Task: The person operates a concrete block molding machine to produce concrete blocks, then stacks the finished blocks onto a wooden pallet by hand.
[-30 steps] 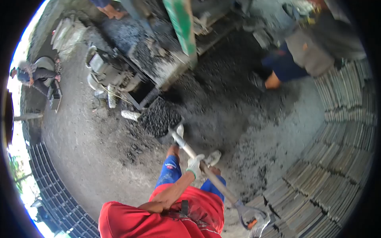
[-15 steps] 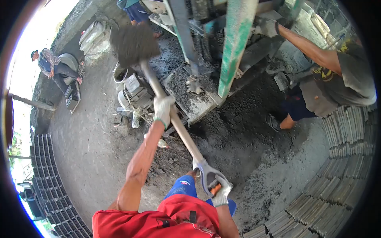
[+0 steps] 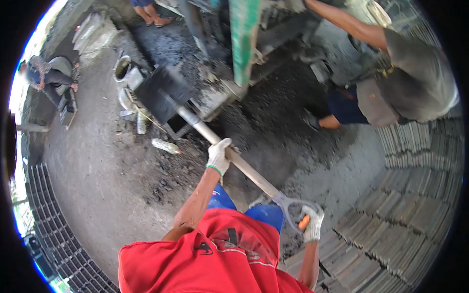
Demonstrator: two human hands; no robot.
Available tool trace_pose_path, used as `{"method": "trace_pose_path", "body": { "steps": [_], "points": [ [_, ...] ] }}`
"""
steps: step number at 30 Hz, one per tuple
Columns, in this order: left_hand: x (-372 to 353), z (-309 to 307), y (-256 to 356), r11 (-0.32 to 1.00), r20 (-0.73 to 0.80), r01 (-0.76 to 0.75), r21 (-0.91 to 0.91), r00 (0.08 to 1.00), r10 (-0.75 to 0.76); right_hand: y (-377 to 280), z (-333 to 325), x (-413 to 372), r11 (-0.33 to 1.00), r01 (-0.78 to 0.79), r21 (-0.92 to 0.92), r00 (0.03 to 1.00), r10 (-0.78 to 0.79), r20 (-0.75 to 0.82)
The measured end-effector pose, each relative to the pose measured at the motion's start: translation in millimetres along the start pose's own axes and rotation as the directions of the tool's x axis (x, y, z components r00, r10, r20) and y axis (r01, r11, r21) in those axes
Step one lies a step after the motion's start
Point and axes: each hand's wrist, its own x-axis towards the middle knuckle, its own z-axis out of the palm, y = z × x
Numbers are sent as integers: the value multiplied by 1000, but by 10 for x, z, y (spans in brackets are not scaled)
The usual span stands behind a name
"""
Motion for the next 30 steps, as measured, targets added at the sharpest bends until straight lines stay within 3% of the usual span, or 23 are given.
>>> {"method": "trace_pose_path", "body": {
  "steps": [2,5,6,7,8,9,10,11,12,13,15,17,19,21,22,23,24,25,26,27,28,29,30],
  "points": [
    [39,-297,-530,996,-43,63,-64,997,-66,-215,-239,250,998,-10,-54,997,13,73],
    [117,-667,-994,988,-292,-31,-150,956,-15,-371,-200,630,985,-39,-170,956,86,279],
    [319,-990,-1099,980,-221,7,-197,974,-51,-428,-52,723,986,-29,-166,939,84,334],
    [292,-1090,-1079,989,-263,-15,-146,965,-24,-468,128,830,976,-20,-215,904,109,413],
    [238,-1252,-1070,988,-356,-135,-70,929,102,-406,358,859,953,58,-299,893,85,442],
    [83,-1510,-1022,999,-478,-53,12,877,52,-252,536,885,918,79,-390,869,128,478],
    [38,-1808,-991,999,-476,-37,12,878,38,35,745,1040,871,230,-434,799,86,596],
    [-7,-2032,-1024,1000,-475,-22,11,880,24,-41,1007,1044,665,412,-623,691,218,689],
    [-275,-2004,-1002,980,-362,-137,142,914,180,99,1157,1030,553,556,-620,664,153,732],
    [-390,-2177,-976,979,-261,-188,73,944,201,319,1259,1074,422,680,-600,625,95,775],
    [-722,-1903,-938,944,-421,-185,273,859,290,588,1388,1235,346,725,-595,567,189,802],
    [-925,-1549,-1099,947,-493,-213,239,814,308,411,1327,1398,490,664,-564,514,248,821],
    [-834,-1321,-1266,971,-559,-123,205,800,220,271,1191,1790,567,624,-538,525,205,826],
    [-460,-1110,-1590,966,-510,-58,251,841,183,334,904,2502,635,632,-444,592,-26,806],
    [-184,-1062,-1767,979,-471,-7,202,876,103,-104,793,2660,653,498,-571,680,114,724],
    [-110,-535,-1751,967,-492,36,252,865,96,-611,746,2793,653,350,-671,740,246,626],
    [215,-526,-1920,970,-322,27,240,945,53,-641,557,3189,625,396,-673,800,124,587],
    [442,-164,-1971,918,-326,65,390,943,72,-601,329,3630,591,439,-677,841,-4,541],
    [902,-242,-2146,857,-159,-11,516,981,108,-553,86,4094,570,444,-692,857,-44,514],
    [923,362,-1983,832,-195,53,553,978,68,-565,-114,4516,549,450,-704,870,-90,485],
    [1068,738,-1864,699,-93,-72,711,976,195,-685,-288,4858,562,423,-711,885,-86,458],
    [1165,1161,-1706,799,-121,-16,601,987,111,-784,-340,5106,575,396,-716,899,-82,431],
    [1457,1354,-1642,761,-30,-112,640,985,170,-1067,-268,5141,667,263,-697,933,8,360]
  ]
}}
